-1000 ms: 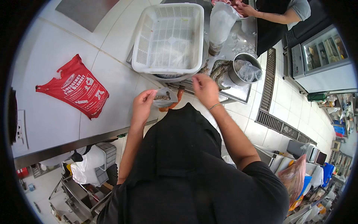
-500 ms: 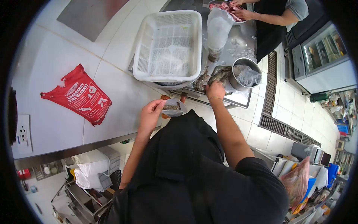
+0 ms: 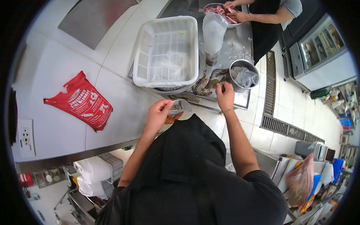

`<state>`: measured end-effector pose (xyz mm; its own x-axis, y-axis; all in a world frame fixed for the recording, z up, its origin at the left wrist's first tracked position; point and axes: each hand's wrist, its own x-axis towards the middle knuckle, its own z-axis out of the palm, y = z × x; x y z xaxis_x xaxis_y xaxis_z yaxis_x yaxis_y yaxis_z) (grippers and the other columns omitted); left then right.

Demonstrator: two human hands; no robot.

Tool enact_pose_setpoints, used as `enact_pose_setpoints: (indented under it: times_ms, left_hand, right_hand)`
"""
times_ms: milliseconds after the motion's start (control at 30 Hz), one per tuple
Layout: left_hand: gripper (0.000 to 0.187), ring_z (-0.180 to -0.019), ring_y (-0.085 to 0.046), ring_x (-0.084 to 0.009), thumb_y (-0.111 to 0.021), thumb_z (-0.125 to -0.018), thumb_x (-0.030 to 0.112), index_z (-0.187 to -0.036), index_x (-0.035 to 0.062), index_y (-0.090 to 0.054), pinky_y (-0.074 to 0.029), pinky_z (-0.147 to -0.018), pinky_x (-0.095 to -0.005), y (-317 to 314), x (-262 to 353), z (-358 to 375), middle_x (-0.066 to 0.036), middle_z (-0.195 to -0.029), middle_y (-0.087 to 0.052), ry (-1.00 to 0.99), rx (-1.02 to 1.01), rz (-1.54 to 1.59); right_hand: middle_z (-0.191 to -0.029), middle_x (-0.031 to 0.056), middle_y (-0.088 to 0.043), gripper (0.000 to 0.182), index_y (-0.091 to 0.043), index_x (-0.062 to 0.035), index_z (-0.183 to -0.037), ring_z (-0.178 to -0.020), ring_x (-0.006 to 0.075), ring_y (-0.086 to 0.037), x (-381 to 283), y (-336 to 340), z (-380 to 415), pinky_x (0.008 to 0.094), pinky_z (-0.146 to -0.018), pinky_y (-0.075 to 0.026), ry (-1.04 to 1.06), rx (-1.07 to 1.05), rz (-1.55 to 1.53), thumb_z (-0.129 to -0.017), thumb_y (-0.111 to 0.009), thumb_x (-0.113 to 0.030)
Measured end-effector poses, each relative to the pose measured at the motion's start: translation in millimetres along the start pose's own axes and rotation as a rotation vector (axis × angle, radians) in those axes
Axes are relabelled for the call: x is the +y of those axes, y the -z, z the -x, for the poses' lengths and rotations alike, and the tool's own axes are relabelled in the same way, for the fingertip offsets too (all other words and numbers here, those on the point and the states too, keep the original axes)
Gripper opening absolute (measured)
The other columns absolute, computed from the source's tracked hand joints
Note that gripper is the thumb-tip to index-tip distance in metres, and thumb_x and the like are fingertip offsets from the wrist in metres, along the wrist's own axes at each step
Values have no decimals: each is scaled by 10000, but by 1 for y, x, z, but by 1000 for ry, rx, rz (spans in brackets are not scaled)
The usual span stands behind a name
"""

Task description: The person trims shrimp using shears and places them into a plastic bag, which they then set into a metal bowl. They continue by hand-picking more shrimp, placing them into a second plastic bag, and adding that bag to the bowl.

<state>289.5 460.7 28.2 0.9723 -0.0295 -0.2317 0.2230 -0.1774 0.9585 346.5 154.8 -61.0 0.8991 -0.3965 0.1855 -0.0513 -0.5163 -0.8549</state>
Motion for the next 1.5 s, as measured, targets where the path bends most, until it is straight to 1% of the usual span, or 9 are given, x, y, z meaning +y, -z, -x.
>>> enact_pose_setpoints:
  times_ms: [200, 333, 467, 567, 700, 867, 1167, 1300, 1500]
  left_hand:
    - [176, -763, -561, -38, -690, -1026, 157, -1074, -4, -742, -464, -714, -217, -12, 21, -9, 33, -861, -676, 17, -66, 4]
    - [183, -654, -492, -38, -690, -1026, 178, -1027, 1, -736, -408, -571, -247, -29, 22, -25, 35, -752, -614, -150, -136, -87]
    - [174, -685, -478, -39, -696, -1019, 163, -1027, -6, -736, -403, -612, -240, -47, 46, -30, 41, -769, -603, -78, -215, 5]
    - [175, -760, -497, -50, -703, -1013, 166, -1065, 2, -736, -419, -691, -234, -53, 64, -35, 36, -834, -621, -54, -272, 73]
    - [194, -828, -533, -75, -702, -1014, 189, -1110, 25, -737, -458, -783, -243, -50, 75, -45, 20, -910, -658, -75, -300, 134]
    - [174, -858, -563, -72, -684, -1026, 175, -1105, 29, -738, -475, -793, -247, -33, 77, -56, 23, -928, -671, -103, -251, 170]
    - [156, -756, -535, -57, -685, -1016, 150, -1060, 8, -734, -465, -691, -239, -20, 94, -54, 21, -848, -655, -236, -217, 29]
    - [162, -783, -538, -58, -689, -1018, 155, -1078, 11, -732, -469, -725, -237, -5, 108, -55, 23, -880, -660, -236, -162, 29]
    - [175, -846, -584, -77, -680, -1027, 155, -1111, 8, -724, -493, -781, -245, -10, 99, -48, 6, -937, -676, -187, -264, 98]
  right_hand:
    - [-1156, 36, -687, 181, -583, -92, -1149, -1066, 164, -696, -23, 27, 5, 363, -894, -590, -385, -26, -953, -1079, -580, -259]
    - [-1113, 38, -695, 211, -563, -108, -1198, -917, 163, -693, -57, 43, 3, 334, -788, -573, -352, 48, -1254, -1075, -597, -276]
    - [-1101, 53, -712, 169, -628, -77, -1180, -910, 134, -674, -73, 53, 1, 327, -820, -567, -235, -32, -969, -1044, -637, -179]
    - [-1115, 50, -717, 159, -667, -42, -1142, -960, 136, -661, -123, 69, 10, 304, -870, -541, 187, -102, -566, -1002, -679, -117]
    - [-1183, 129, -686, 259, -674, -21, -1106, -1056, 267, -681, -135, 54, 11, 336, -888, -542, 563, -150, -289, -886, -790, -93]
    - [-1324, 131, -606, 245, -709, -53, -1022, -1271, 346, -544, -144, 43, 22, 456, -1068, -437, 585, -190, -48, -851, -825, -185]
    - [-1459, 168, -563, 283, -755, -77, -1147, -1326, 401, -524, -165, 9, 14, 523, -1085, -416, 728, -417, 243, -957, -701, -281]
    - [-1288, 225, -652, 378, -709, -64, -1251, -1162, 416, -634, -179, 18, 6, 481, -1000, -500, 537, -665, 137, -975, -677, -321]
    - [-1121, 162, -710, 321, -702, -37, -1162, -950, 391, -693, -185, 26, 25, 476, -786, -556, 632, -509, 141, -925, -723, -253]
